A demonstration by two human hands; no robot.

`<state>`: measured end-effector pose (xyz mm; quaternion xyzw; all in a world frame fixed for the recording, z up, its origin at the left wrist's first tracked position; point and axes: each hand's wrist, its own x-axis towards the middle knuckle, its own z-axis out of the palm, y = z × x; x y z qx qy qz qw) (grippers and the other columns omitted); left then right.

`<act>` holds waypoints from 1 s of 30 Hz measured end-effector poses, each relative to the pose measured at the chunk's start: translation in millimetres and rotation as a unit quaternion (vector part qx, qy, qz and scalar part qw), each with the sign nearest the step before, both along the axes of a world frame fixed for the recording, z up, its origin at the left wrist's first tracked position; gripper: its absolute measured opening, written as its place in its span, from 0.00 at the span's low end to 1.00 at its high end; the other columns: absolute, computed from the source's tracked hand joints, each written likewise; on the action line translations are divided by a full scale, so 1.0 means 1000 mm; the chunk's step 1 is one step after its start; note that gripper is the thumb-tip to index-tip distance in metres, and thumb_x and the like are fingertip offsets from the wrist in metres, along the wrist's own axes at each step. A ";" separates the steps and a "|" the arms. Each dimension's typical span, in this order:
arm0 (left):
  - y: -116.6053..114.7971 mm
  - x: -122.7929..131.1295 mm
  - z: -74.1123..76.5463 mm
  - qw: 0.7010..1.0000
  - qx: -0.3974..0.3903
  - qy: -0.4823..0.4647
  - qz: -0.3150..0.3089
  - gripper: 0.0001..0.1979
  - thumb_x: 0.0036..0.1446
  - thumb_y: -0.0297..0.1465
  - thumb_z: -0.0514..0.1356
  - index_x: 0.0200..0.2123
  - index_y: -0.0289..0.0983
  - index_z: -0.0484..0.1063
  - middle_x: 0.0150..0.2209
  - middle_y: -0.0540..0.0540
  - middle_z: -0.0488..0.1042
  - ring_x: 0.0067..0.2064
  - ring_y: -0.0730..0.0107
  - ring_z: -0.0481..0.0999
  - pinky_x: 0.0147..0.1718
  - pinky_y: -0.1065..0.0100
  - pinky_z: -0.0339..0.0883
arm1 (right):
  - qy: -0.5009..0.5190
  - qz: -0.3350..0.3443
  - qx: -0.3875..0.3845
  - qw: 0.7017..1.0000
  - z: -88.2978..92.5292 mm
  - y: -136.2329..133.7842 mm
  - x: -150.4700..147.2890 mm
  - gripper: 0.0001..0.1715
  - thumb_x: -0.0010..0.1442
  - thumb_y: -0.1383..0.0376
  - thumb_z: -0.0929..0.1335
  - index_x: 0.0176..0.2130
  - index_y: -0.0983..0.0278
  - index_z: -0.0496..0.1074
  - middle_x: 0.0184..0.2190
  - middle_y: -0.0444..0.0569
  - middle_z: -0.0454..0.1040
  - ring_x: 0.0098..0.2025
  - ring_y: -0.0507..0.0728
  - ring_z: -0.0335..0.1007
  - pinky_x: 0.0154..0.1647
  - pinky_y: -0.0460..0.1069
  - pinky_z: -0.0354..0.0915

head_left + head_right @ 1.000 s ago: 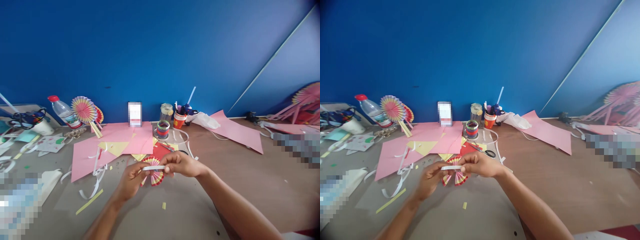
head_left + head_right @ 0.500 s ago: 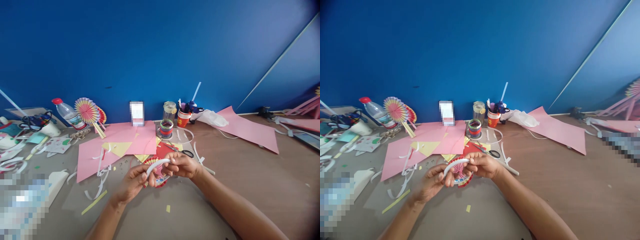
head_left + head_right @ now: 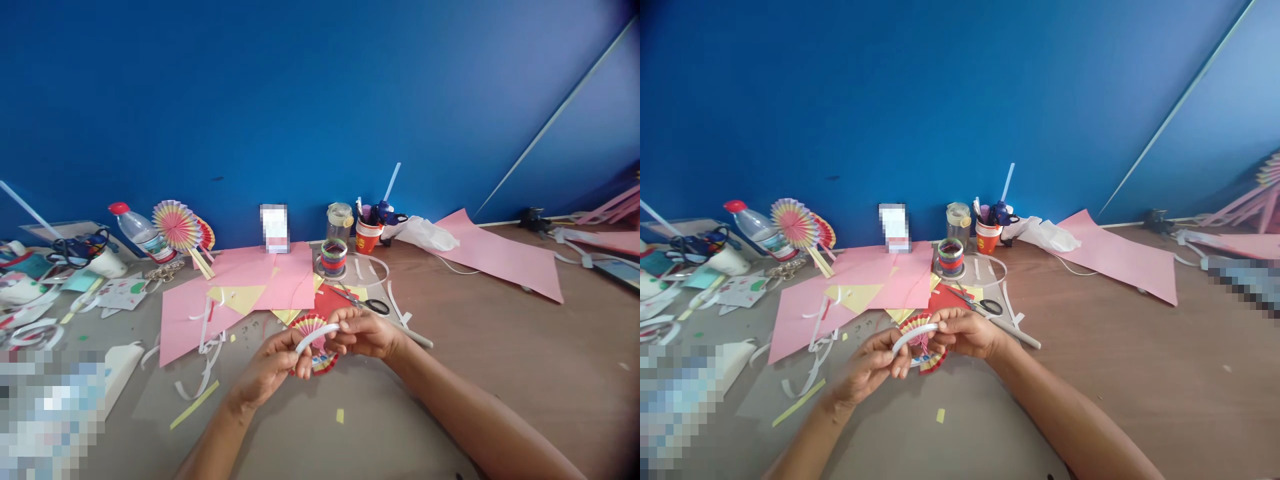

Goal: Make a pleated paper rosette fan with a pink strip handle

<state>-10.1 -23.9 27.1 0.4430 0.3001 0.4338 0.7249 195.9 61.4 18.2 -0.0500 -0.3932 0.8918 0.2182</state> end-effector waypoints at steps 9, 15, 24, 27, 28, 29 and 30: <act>-0.001 0.001 0.007 0.997 -0.011 0.075 -0.016 0.05 0.48 0.29 0.56 0.28 0.34 0.71 0.20 0.49 0.69 0.27 0.69 0.68 0.33 0.66 0.60 | -0.087 -0.021 0.072 0.993 0.015 -0.004 0.002 0.13 0.51 0.61 0.73 0.32 0.70 0.75 0.19 0.42 0.67 0.22 0.48 0.59 0.27 0.46 0.55; -0.001 0.003 0.006 0.997 -0.020 0.077 -0.016 0.06 0.49 0.30 0.56 0.28 0.34 0.71 0.19 0.50 0.67 0.25 0.71 0.66 0.31 0.67 0.59 | -0.117 -0.024 0.093 0.988 0.019 -0.002 0.003 0.13 0.52 0.61 0.72 0.32 0.70 0.74 0.20 0.43 0.68 0.23 0.48 0.60 0.26 0.46 0.54; -0.002 0.003 0.010 0.996 -0.022 0.083 0.002 0.11 0.56 0.37 0.59 0.28 0.35 0.71 0.18 0.52 0.64 0.24 0.74 0.65 0.30 0.69 0.59 | -0.101 -0.017 0.031 0.994 0.015 -0.002 0.002 0.12 0.51 0.62 0.73 0.33 0.69 0.74 0.15 0.36 0.57 0.21 0.49 0.58 0.28 0.48 0.53; -0.002 0.001 0.009 0.996 -0.001 0.085 -0.017 0.15 0.58 0.42 0.58 0.28 0.35 0.70 0.17 0.52 0.64 0.24 0.73 0.66 0.28 0.69 0.60 | -0.094 -0.001 0.020 0.995 0.017 -0.004 0.001 0.12 0.52 0.62 0.73 0.32 0.69 0.73 0.14 0.36 0.56 0.21 0.48 0.56 0.28 0.47 0.52; -0.002 0.000 0.009 0.995 0.008 0.095 -0.021 0.17 0.58 0.43 0.57 0.28 0.35 0.70 0.18 0.51 0.66 0.25 0.72 0.67 0.29 0.68 0.60 | -0.091 0.001 0.016 0.996 0.018 -0.004 0.000 0.12 0.52 0.62 0.73 0.31 0.69 0.73 0.14 0.36 0.55 0.20 0.48 0.56 0.28 0.47 0.52; -0.002 0.001 0.009 0.994 0.018 0.108 -0.017 0.17 0.59 0.43 0.56 0.30 0.35 0.71 0.21 0.48 0.69 0.27 0.71 0.69 0.31 0.68 0.61 | -0.088 0.002 0.010 0.996 0.019 -0.005 0.000 0.12 0.52 0.62 0.72 0.32 0.69 0.73 0.14 0.36 0.55 0.20 0.48 0.56 0.28 0.47 0.53; -0.002 0.001 0.009 0.992 0.029 0.123 -0.004 0.17 0.59 0.44 0.56 0.33 0.35 0.72 0.25 0.46 0.72 0.30 0.70 0.70 0.33 0.67 0.62 | -0.084 0.002 0.003 0.996 0.019 -0.004 -0.001 0.11 0.53 0.62 0.72 0.32 0.69 0.72 0.14 0.35 0.54 0.20 0.48 0.56 0.28 0.47 0.54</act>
